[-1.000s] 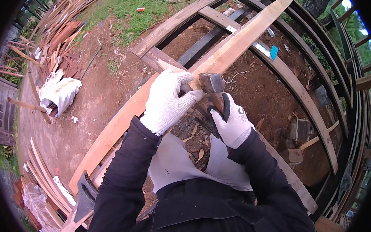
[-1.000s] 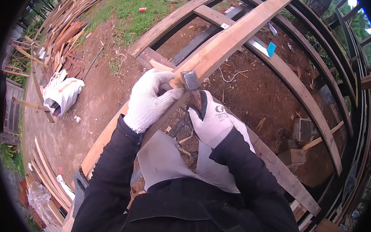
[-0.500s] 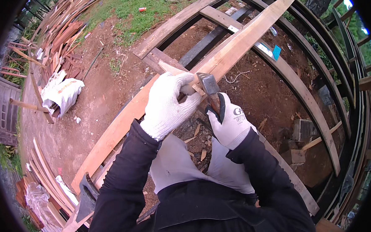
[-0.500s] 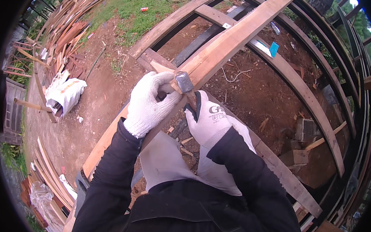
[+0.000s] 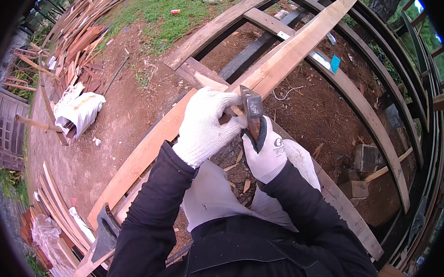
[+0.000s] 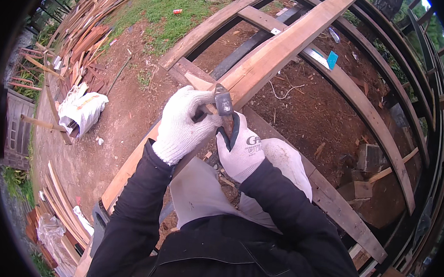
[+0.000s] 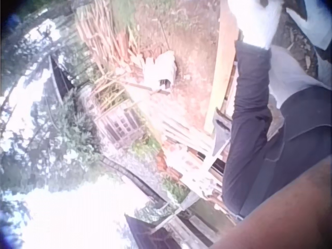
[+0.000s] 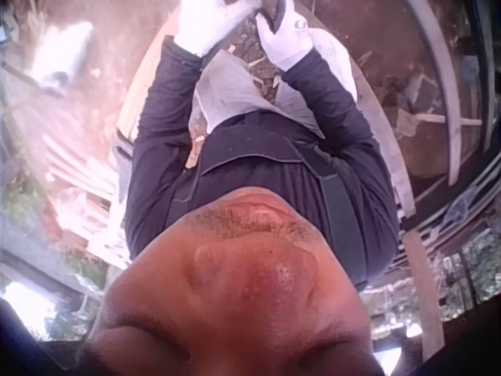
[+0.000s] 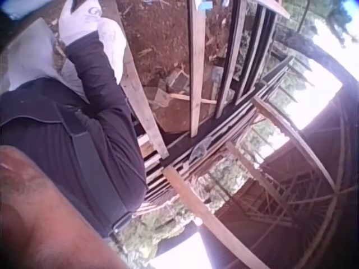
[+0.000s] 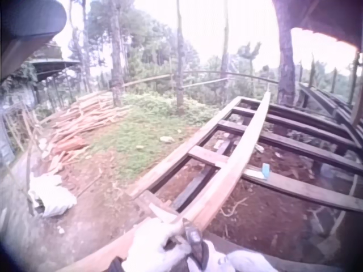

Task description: The person cuts a wooden piece using a hand saw, then shapes the piece using an axe.

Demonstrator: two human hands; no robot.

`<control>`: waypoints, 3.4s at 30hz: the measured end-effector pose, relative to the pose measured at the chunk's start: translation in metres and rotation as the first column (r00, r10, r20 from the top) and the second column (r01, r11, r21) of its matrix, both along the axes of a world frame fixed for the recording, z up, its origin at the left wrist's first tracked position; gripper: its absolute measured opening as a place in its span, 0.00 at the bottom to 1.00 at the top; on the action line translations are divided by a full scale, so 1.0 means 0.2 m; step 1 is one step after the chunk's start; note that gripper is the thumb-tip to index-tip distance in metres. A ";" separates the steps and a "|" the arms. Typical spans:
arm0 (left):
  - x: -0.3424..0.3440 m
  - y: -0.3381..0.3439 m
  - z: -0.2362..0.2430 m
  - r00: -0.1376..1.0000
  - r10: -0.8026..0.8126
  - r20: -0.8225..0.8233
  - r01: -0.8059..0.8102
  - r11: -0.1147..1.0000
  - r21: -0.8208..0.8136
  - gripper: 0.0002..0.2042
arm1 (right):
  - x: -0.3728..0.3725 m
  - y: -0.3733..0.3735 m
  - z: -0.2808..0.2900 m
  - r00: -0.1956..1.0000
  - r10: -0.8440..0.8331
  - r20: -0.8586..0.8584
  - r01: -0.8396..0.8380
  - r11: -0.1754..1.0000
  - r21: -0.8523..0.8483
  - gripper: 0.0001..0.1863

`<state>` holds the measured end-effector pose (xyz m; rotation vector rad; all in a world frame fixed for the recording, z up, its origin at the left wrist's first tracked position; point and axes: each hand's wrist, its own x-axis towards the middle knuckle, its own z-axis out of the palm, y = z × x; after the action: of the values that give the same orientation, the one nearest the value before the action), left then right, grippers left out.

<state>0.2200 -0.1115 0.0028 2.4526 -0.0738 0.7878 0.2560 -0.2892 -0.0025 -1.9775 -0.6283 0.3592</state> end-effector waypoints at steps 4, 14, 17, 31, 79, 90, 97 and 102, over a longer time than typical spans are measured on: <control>-0.02 -0.01 0.02 0.983 0.071 -0.170 -0.093 0.988 -0.122 0.19 | 0.03 -0.05 -0.01 0.999 -0.022 -0.043 0.024 0.999 0.042 0.24; -0.03 0.02 0.07 0.984 -0.007 -0.178 -0.015 0.993 -0.120 0.18 | 0.09 -0.12 0.17 0.977 0.208 0.052 -0.180 0.928 -0.327 0.22; -0.04 0.02 0.08 0.987 -0.018 -0.159 0.002 0.995 -0.097 0.20 | 0.09 -0.11 0.20 0.982 0.182 -0.043 -0.186 0.916 -0.355 0.22; -0.07 0.00 0.07 0.928 0.041 -0.370 -0.138 0.961 -0.240 0.22 | 0.05 -0.13 0.24 0.989 0.142 -0.034 -0.144 0.987 -0.064 0.25; -0.09 -0.02 0.01 0.911 0.123 -0.394 -0.297 0.859 -0.418 0.23 | 0.12 -0.08 0.31 0.966 0.228 0.120 -0.220 0.972 -0.080 0.21; -0.07 -0.03 0.02 0.921 0.129 -0.367 -0.273 0.887 -0.372 0.25 | 0.19 -0.04 0.24 0.932 0.330 0.147 -0.265 0.901 -0.343 0.21; -0.06 -0.03 -0.01 0.946 0.131 -0.295 -0.236 0.904 -0.356 0.24 | 0.17 -0.06 0.27 0.973 0.203 0.105 -0.185 0.969 -0.163 0.21; -0.07 -0.03 0.03 0.923 0.109 -0.369 -0.263 0.878 -0.400 0.24 | 0.21 -0.03 0.24 0.938 0.340 0.070 -0.283 0.866 -0.413 0.19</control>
<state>0.2056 -0.1172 0.0090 2.1304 0.4378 0.3909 0.2972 -0.2950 0.0454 -2.3042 -1.0420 0.5875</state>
